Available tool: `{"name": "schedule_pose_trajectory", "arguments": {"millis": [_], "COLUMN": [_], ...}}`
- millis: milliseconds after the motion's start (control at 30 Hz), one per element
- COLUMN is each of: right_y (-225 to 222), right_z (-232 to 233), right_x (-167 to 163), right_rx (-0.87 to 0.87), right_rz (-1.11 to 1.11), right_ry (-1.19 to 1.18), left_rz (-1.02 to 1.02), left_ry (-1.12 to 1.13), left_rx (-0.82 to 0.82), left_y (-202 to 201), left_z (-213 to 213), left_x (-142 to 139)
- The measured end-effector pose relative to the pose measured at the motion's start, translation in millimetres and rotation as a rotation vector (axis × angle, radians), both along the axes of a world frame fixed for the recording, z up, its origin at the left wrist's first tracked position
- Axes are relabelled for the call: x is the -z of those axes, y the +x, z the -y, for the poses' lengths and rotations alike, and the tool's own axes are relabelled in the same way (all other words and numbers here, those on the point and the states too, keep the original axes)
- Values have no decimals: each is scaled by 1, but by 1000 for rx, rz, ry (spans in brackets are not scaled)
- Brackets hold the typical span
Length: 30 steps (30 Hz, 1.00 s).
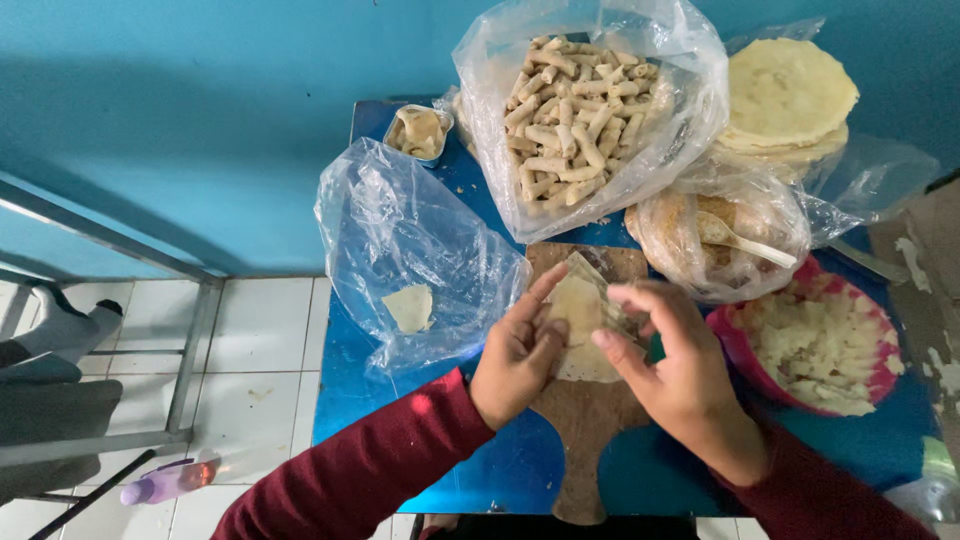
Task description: The person places slices of cheese onto a square dough wrapper on a wooden board, spoons a brown filling from a container onto the cheese, and folds the wrapper closed. The finished filled pastries are stacked in a pink bowl beside the board, and the person wipes their hands at the end.
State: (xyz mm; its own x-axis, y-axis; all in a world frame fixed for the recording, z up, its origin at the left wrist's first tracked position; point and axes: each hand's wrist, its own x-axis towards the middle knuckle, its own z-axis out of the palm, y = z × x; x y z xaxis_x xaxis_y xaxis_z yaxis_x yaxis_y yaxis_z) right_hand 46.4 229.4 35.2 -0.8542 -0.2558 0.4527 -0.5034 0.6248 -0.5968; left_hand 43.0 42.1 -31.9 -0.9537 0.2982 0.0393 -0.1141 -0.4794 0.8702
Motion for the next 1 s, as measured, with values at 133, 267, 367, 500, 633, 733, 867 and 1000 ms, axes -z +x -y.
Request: {"name": "schedule_pose_trajectory", "arguments": {"millis": [133, 267, 367, 500, 633, 733, 867, 1000], "right_y": [-17, -21, -23, -21, -20, -19, -18, -18], "right_z": [-10, -21, -28, -31, -29, -29, -33, -32], "right_x": [21, 48, 55, 49, 42, 42, 44, 43], "right_rx": [-86, -61, -64, -127, -100, -79, -125, -201], "right_rz": [365, 447, 543, 744, 790, 810, 759, 708], "right_ry": [-363, -324, -373, -523, -483, -410, -452, -303], "left_rz": [-119, -144, -163, -84, 24, 59, -115, -283], "left_ry": [-147, -392, -380, -356, -180, -146, -421, -641], "left_rx": [31, -83, -90, -65, -64, -58, -137, -200], "left_y": [7, 8, 7, 5, 4, 6, 11, 17], "left_z": [0, 5, 4, 0, 0, 1, 1, 4], "left_x": [-11, -13, -7, 5, 12, 11, -2, -15]}}
